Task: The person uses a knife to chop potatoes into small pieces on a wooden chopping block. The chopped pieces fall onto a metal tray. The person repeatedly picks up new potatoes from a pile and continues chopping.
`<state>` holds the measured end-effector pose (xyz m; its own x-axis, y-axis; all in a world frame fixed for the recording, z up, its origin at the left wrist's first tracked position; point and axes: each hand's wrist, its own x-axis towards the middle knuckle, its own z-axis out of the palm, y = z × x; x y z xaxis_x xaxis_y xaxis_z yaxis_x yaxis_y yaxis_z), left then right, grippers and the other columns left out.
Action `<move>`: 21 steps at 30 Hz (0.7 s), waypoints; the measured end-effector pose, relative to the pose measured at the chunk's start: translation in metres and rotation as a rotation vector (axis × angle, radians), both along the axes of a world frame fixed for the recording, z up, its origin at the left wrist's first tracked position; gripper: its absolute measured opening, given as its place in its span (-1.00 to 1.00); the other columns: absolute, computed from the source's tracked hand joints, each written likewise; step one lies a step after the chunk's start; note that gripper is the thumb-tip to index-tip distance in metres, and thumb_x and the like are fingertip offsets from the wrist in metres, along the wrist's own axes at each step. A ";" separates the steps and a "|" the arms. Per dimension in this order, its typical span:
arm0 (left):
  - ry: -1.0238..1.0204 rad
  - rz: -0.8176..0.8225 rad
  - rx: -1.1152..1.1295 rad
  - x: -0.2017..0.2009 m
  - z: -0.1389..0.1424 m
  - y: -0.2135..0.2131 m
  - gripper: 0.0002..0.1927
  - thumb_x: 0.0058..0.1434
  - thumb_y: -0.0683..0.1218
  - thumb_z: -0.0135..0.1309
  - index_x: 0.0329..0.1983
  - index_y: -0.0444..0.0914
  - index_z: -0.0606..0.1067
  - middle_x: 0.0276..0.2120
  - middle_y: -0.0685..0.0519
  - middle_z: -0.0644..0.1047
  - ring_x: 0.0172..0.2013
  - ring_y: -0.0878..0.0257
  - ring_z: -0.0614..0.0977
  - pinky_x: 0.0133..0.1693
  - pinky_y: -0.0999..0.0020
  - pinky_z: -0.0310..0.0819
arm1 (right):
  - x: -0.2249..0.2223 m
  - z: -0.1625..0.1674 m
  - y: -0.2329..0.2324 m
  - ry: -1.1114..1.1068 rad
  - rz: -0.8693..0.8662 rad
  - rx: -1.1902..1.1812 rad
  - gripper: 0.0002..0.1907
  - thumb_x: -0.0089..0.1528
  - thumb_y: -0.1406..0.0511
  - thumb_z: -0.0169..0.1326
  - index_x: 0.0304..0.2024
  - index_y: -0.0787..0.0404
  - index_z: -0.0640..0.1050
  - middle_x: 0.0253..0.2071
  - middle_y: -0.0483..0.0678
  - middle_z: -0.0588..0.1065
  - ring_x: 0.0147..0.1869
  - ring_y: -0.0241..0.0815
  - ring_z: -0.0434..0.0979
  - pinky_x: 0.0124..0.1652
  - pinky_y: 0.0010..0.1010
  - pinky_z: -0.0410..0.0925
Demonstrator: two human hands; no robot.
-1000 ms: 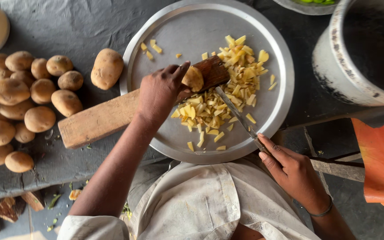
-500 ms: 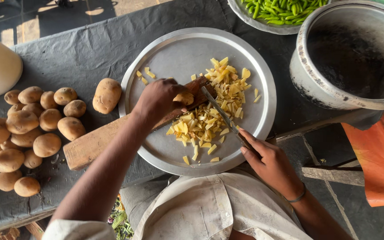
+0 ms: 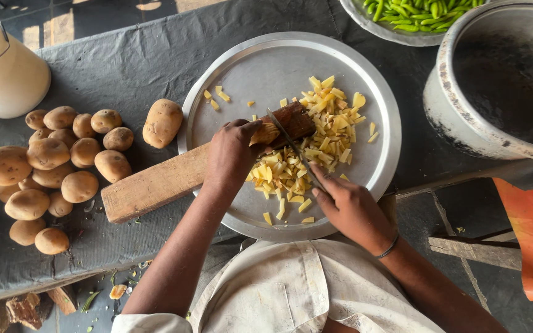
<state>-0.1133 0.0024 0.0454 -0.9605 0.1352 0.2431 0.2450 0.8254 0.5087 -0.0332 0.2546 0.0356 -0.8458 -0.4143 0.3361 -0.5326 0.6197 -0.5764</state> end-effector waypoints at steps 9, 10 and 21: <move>-0.118 -0.069 -0.188 -0.016 0.008 0.000 -0.66 0.16 -0.01 0.29 -0.02 -0.20 0.62 -0.17 -0.08 0.65 -0.20 0.04 0.69 -0.14 0.11 0.56 | -0.005 0.007 0.005 -0.007 -0.126 0.166 -0.44 0.32 0.30 0.10 0.38 0.15 0.38 -0.28 0.16 0.58 -0.36 0.09 0.64 -0.40 -0.17 0.49; -0.149 -0.084 -0.239 -0.019 0.010 0.000 -0.77 0.22 -0.02 0.27 -0.09 -0.19 0.65 -0.22 -0.07 0.66 -0.21 0.06 0.70 -0.13 0.12 0.57 | -0.007 0.007 0.003 -0.026 -0.116 0.186 -0.43 0.31 0.30 0.10 0.38 0.14 0.39 -0.32 0.16 0.56 -0.37 0.09 0.64 -0.39 -0.16 0.49; -0.177 -0.152 -0.355 -0.034 0.021 0.005 -0.77 0.02 -0.11 0.37 -0.32 -0.31 0.62 -0.37 -0.15 0.64 -0.25 -0.04 0.70 -0.22 0.12 0.59 | -0.013 0.030 -0.015 -0.099 -0.077 0.298 -0.43 0.27 0.35 0.10 0.36 0.14 0.41 -0.46 0.13 0.52 -0.46 0.06 0.61 -0.42 -0.16 0.48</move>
